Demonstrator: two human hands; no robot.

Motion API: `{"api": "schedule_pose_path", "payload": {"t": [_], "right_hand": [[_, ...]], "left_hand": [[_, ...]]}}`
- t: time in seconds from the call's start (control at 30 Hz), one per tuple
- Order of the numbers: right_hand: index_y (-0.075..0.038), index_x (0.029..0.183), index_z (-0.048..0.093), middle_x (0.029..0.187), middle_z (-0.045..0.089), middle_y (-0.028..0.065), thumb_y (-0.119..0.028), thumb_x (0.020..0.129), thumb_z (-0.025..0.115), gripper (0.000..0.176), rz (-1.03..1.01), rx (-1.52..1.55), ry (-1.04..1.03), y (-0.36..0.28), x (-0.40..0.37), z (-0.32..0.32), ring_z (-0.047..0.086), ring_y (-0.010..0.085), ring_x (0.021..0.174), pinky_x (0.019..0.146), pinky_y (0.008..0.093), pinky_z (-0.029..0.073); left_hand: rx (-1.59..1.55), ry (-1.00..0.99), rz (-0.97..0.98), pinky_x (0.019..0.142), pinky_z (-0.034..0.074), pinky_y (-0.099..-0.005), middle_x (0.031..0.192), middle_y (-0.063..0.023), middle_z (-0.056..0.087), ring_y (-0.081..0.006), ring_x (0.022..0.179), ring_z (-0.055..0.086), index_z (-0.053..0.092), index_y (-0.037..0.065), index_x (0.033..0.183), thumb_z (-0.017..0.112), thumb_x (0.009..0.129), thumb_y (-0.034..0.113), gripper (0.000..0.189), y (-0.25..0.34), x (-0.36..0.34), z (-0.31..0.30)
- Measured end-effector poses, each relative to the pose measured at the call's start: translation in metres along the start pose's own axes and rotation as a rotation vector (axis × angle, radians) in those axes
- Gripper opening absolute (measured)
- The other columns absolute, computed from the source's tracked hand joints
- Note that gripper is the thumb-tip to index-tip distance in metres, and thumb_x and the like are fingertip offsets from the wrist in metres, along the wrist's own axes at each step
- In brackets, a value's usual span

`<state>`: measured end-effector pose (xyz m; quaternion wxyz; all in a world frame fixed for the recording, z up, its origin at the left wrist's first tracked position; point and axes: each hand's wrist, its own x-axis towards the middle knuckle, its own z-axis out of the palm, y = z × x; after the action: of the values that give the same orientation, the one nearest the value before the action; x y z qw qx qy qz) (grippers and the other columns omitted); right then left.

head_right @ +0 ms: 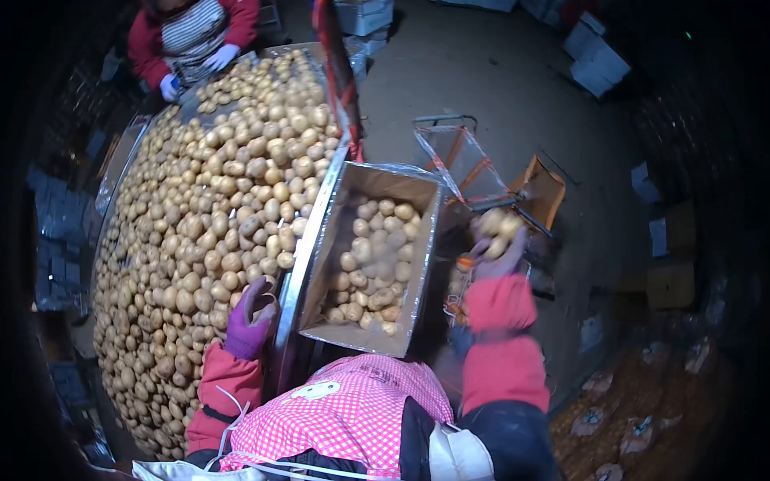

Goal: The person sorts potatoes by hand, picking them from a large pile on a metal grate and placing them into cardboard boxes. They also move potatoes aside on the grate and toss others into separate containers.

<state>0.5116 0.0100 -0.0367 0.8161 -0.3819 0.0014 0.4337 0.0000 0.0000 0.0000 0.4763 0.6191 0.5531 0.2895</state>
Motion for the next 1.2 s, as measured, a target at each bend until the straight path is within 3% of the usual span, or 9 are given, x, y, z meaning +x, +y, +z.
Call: {"api": "schedule_pose_path", "payload": {"t": [0.2, 0.37, 0.53, 0.7, 0.9, 0.97, 1.03, 1.1, 1.2], "right_hand": [[-0.01, 0.129, 0.056, 0.131, 0.06, 0.0109, -0.056, 0.091, 0.063, 0.06, -0.027, -0.074, 0.167, -0.092, 0.107, -0.154, 0.065, 0.0126, 0.086, 0.044, 0.0182, 0.042], [-0.018, 0.123, 0.058, 0.092, 0.067, 0.0038, -0.047, 0.096, 0.057, 0.039, 0.087, -0.219, 0.196, -0.092, -0.073, -0.254, 0.053, 0.0078, 0.053, 0.04, 0.018, 0.039], [-0.022, 0.123, 0.058, 0.098, 0.066, 0.0053, -0.044, 0.093, 0.062, 0.037, 0.575, -0.244, 0.544, -0.086, -0.235, -0.371, 0.056, 0.015, 0.063, 0.049, 0.0293, 0.047], [-0.018, 0.126, 0.058, 0.104, 0.065, 0.0068, -0.04, 0.096, 0.06, 0.037, 0.549, -0.433, 0.62, -0.075, -0.228, -0.374, 0.06, 0.0183, 0.079, 0.059, 0.033, 0.051], [-0.014, 0.129, 0.057, 0.112, 0.064, 0.0086, -0.034, 0.098, 0.058, 0.037, 0.297, -0.539, -0.236, 0.007, -0.045, -0.235, 0.065, 0.0223, 0.099, 0.072, 0.0375, 0.056], [-0.005, 0.132, 0.055, 0.119, 0.062, 0.0099, -0.021, 0.101, 0.054, 0.035, -0.075, -1.002, -0.348, 0.07, -0.089, -0.076, 0.06, 0.0241, 0.113, 0.091, 0.0347, 0.052], [-0.002, 0.131, 0.057, 0.126, 0.061, 0.0121, -0.011, 0.097, 0.056, 0.036, -0.483, -1.311, -0.896, 0.159, -0.113, 0.014, 0.056, 0.0246, 0.12, 0.101, 0.0332, 0.046], [-0.006, 0.133, 0.059, 0.132, 0.06, 0.0106, -0.01, 0.089, 0.062, 0.044, -0.178, -1.247, -1.128, 0.243, -0.189, 0.09, 0.055, 0.0254, 0.126, 0.107, 0.0359, 0.042], [-0.014, 0.131, 0.059, 0.136, 0.058, 0.0137, -0.017, 0.079, 0.072, 0.054, -0.863, -1.441, -1.708, 0.361, -0.256, 0.162, 0.055, 0.0326, 0.125, 0.105, 0.0436, 0.045]], "left_hand": [[0.045, -0.045, 0.017, 0.098, 0.05, -0.035, 0.132, -0.0155, 0.06, -0.0233, 0.117, 0.062, 0.045, 0.001, 0.145, 0.066, 0.088, 0.004, 0.06, 0.021, 0.009, 0.051], [0.113, -0.06, -0.025, 0.102, 0.047, -0.0349, 0.134, -0.0159, 0.059, -0.0238, 0.122, 0.059, 0.042, 0.0, 0.146, 0.062, 0.09, 0.005, 0.06, 0.02, 0.009, 0.053], [0.086, -0.089, 0.009, 0.101, 0.048, -0.0358, 0.131, -0.0168, 0.062, -0.0246, 0.12, 0.061, 0.047, 0.003, 0.143, 0.067, 0.089, 0.009, 0.059, 0.01, 0.002, 0.052], [0.099, -0.115, 0.077, 0.1, 0.048, -0.0364, 0.13, -0.0178, 0.061, -0.0253, 0.116, 0.063, 0.048, 0.004, 0.142, 0.071, 0.089, 0.018, 0.06, 0.005, -0.038, 0.031], [0.238, 0.132, 0.081, 0.104, 0.045, -0.0413, 0.131, -0.0187, 0.06, -0.0345, 0.124, 0.056, 0.052, 0.007, 0.139, 0.071, 0.085, 0.027, 0.06, -0.051, -0.141, -0.056], [0.138, 0.24, -0.059, 0.104, 0.046, -0.0419, 0.128, -0.0192, 0.062, -0.035, 0.122, 0.058, 0.053, 0.007, 0.137, 0.072, 0.083, 0.024, 0.06, -0.045, -0.191, -0.082], [0.059, 0.476, -0.156, 0.103, 0.046, -0.0418, 0.129, -0.0192, 0.061, -0.0349, 0.121, 0.058, 0.053, 0.007, 0.137, 0.072, 0.083, 0.018, 0.059, -0.067, -0.23, -0.099], [0.408, 0.748, -0.158, 0.099, 0.05, -0.0385, 0.126, -0.0185, 0.062, -0.0305, 0.118, 0.062, 0.051, 0.004, 0.139, 0.072, 0.083, 0.011, 0.06, -0.091, -0.269, -0.121], [0.577, 0.98, -0.243, 0.099, 0.049, -0.0418, 0.132, -0.0182, 0.059, -0.0337, 0.119, 0.06, 0.052, 0.005, 0.138, 0.075, 0.081, 0.017, 0.063, -0.119, -0.303, -0.152]]}}
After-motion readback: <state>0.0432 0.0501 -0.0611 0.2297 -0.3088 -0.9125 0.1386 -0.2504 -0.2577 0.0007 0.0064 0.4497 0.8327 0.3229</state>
